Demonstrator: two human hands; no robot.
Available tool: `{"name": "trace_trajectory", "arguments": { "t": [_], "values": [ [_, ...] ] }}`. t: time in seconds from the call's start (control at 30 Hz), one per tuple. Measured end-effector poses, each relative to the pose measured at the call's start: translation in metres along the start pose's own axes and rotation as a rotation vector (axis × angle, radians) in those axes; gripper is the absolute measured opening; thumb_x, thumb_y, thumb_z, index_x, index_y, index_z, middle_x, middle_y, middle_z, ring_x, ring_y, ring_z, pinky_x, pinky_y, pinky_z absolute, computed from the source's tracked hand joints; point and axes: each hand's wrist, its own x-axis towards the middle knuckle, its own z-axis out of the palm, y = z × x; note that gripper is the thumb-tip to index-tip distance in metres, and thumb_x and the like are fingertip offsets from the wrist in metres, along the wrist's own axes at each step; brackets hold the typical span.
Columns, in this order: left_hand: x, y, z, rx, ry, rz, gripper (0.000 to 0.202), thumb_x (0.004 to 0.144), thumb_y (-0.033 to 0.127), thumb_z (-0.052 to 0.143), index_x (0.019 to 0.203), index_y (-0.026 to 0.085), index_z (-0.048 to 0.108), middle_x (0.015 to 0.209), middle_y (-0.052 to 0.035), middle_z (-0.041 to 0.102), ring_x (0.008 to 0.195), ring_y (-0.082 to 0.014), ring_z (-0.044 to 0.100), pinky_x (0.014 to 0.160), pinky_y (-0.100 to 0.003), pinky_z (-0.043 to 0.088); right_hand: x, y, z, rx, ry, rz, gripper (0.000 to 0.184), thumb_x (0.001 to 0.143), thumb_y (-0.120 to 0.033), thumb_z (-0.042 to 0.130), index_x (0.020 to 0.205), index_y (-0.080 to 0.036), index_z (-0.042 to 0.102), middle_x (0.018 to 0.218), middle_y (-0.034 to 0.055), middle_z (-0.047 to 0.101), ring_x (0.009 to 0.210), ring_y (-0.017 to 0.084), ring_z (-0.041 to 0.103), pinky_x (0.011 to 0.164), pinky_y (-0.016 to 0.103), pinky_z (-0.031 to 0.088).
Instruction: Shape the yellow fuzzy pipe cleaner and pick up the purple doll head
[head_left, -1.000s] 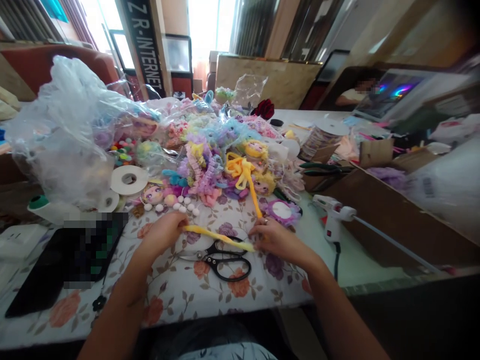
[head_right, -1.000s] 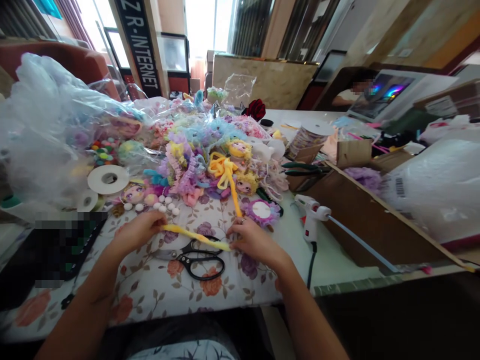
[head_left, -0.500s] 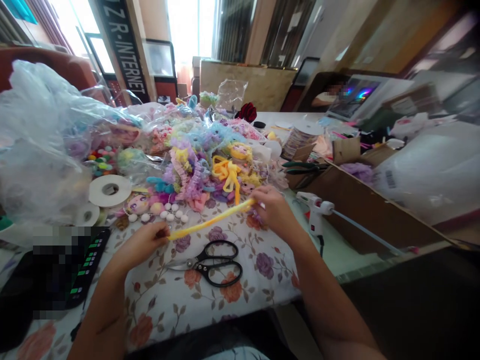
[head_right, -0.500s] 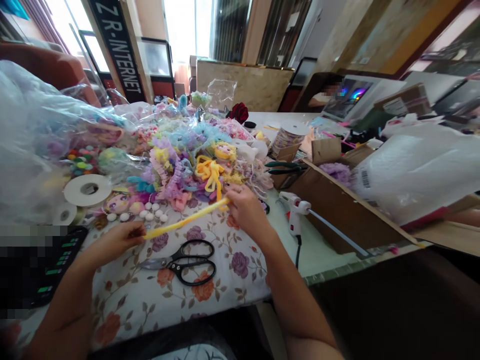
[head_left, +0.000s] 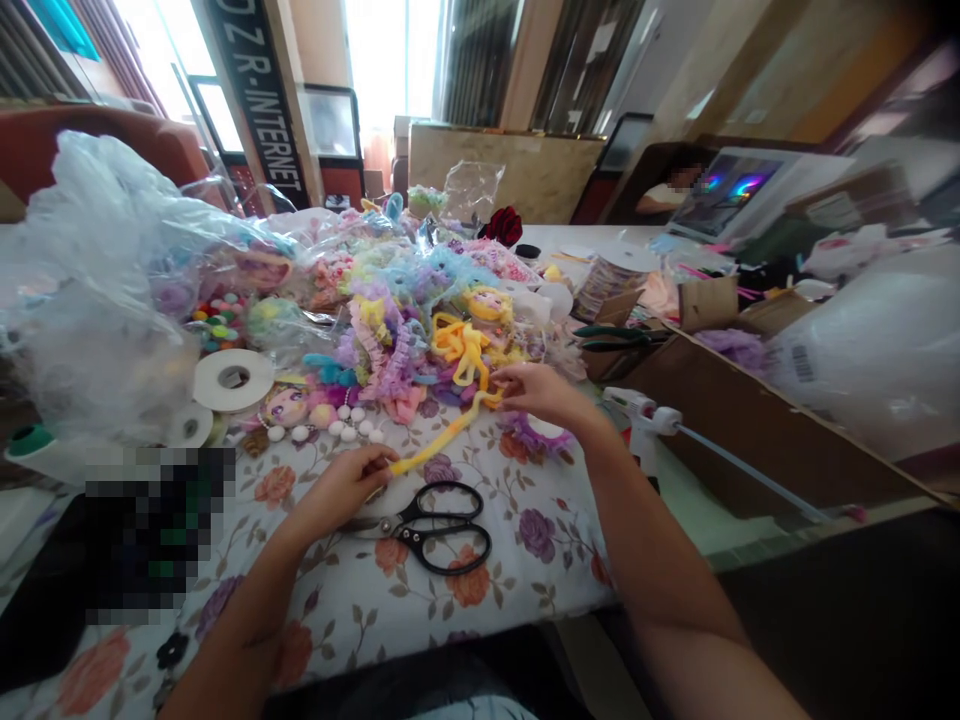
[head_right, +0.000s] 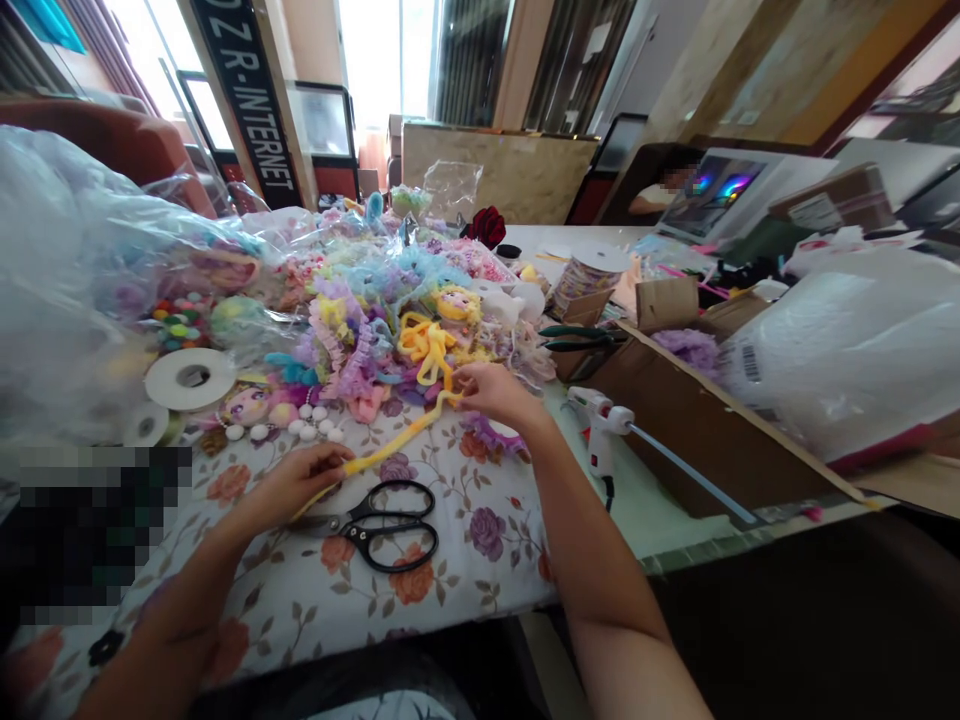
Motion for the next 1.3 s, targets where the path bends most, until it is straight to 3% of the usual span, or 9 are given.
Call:
{"name": "trace_trajectory", "arguments": {
  "t": [0.17, 0.3, 0.37, 0.5, 0.67, 0.8, 0.97, 1.1, 1.3],
  "values": [
    [-0.002, 0.001, -0.001, -0.212, -0.010, 0.003, 0.035, 0.083, 0.040, 0.060, 0.107, 0.015, 0.062, 0.078, -0.0010, 0.056, 0.068, -0.0141, 0.051, 0.060, -0.026, 0.037, -0.026, -0.019, 0.022, 0.161, 0.222, -0.134, 0.018, 0.085, -0.022, 0.065, 0.100, -0.020, 0.075, 0.101, 0.0096, 0.075, 0.093, 0.026, 0.070, 0.085, 0.037, 0.053],
    [-0.006, 0.013, -0.004, -0.378, -0.029, 0.022, 0.041, 0.081, 0.044, 0.066, 0.109, 0.016, 0.061, 0.081, -0.0016, 0.057, 0.074, -0.0147, 0.054, 0.063, -0.025, 0.041, -0.038, -0.055, 0.063, 0.419, -0.015, -0.421, 0.039, 0.088, -0.029, 0.066, 0.126, -0.023, 0.064, 0.116, 0.0091, 0.072, 0.108, 0.024, 0.065, 0.095, 0.037, 0.049],
    [-0.008, 0.016, -0.006, -0.434, -0.011, 0.017, 0.044, 0.079, 0.046, 0.068, 0.111, 0.016, 0.060, 0.080, -0.0013, 0.057, 0.073, -0.0148, 0.054, 0.063, -0.026, 0.042, -0.038, -0.066, 0.080, 0.447, -0.109, -0.463, 0.046, 0.086, -0.031, 0.069, 0.130, -0.023, 0.060, 0.111, 0.0083, 0.073, 0.100, 0.023, 0.066, 0.090, 0.035, 0.050],
    [-0.007, 0.012, -0.005, -0.417, 0.075, -0.020, 0.046, 0.078, 0.047, 0.067, 0.111, 0.016, 0.059, 0.075, 0.0014, 0.052, 0.062, -0.0110, 0.047, 0.056, -0.024, 0.039, -0.029, -0.062, 0.091, 0.396, -0.179, -0.373, 0.021, 0.094, -0.035, 0.059, 0.099, -0.018, 0.071, 0.074, 0.0000, 0.069, 0.066, 0.014, 0.062, 0.062, 0.022, 0.046],
    [-0.001, 0.005, 0.004, -0.191, 0.013, -0.040, 0.038, 0.077, 0.043, 0.063, 0.102, 0.014, 0.064, 0.074, 0.0002, 0.056, 0.058, -0.0115, 0.045, 0.052, -0.024, 0.034, -0.021, -0.038, 0.079, 0.151, 0.005, -0.260, 0.026, 0.094, -0.032, 0.059, 0.076, -0.017, 0.070, 0.067, 0.0028, 0.066, 0.066, 0.016, 0.060, 0.065, 0.025, 0.043],
    [-0.002, 0.007, 0.009, 0.015, 0.063, -0.004, 0.030, 0.079, 0.038, 0.058, 0.096, 0.016, 0.068, 0.078, -0.0029, 0.065, 0.067, -0.0169, 0.054, 0.061, -0.027, 0.038, -0.030, -0.026, 0.066, 0.087, 0.143, -0.243, 0.016, 0.091, -0.029, 0.062, 0.092, -0.017, 0.072, 0.099, 0.0131, 0.071, 0.097, 0.027, 0.062, 0.088, 0.037, 0.046],
    [-0.008, 0.013, 0.001, 0.189, 0.138, -0.072, 0.023, 0.081, 0.036, 0.055, 0.088, 0.019, 0.070, 0.078, -0.0032, 0.070, 0.071, -0.0209, 0.062, 0.066, -0.030, 0.041, -0.063, 0.005, 0.047, -0.190, 0.440, -0.004, 0.044, 0.087, -0.043, 0.064, 0.120, -0.013, 0.065, 0.121, 0.0210, 0.064, 0.115, 0.036, 0.056, 0.099, 0.048, 0.044],
    [-0.011, 0.017, -0.002, 0.335, 0.158, -0.110, 0.020, 0.080, 0.034, 0.055, 0.079, 0.021, 0.070, 0.076, -0.0031, 0.070, 0.072, -0.0222, 0.062, 0.063, -0.029, 0.038, -0.084, 0.029, 0.054, -0.343, 0.370, 0.172, 0.060, 0.081, -0.051, 0.067, 0.127, -0.014, 0.060, 0.129, 0.0226, 0.058, 0.115, 0.040, 0.056, 0.093, 0.050, 0.047],
    [-0.010, 0.010, -0.002, 0.308, 0.137, -0.075, 0.024, 0.083, 0.038, 0.053, 0.083, 0.020, 0.070, 0.074, -0.0029, 0.069, 0.069, -0.0210, 0.062, 0.062, -0.029, 0.038, -0.086, 0.023, 0.078, -0.378, 0.410, 0.315, 0.064, 0.083, -0.053, 0.062, 0.132, -0.012, 0.055, 0.135, 0.0254, 0.052, 0.122, 0.042, 0.050, 0.095, 0.051, 0.046]
  ]
}}
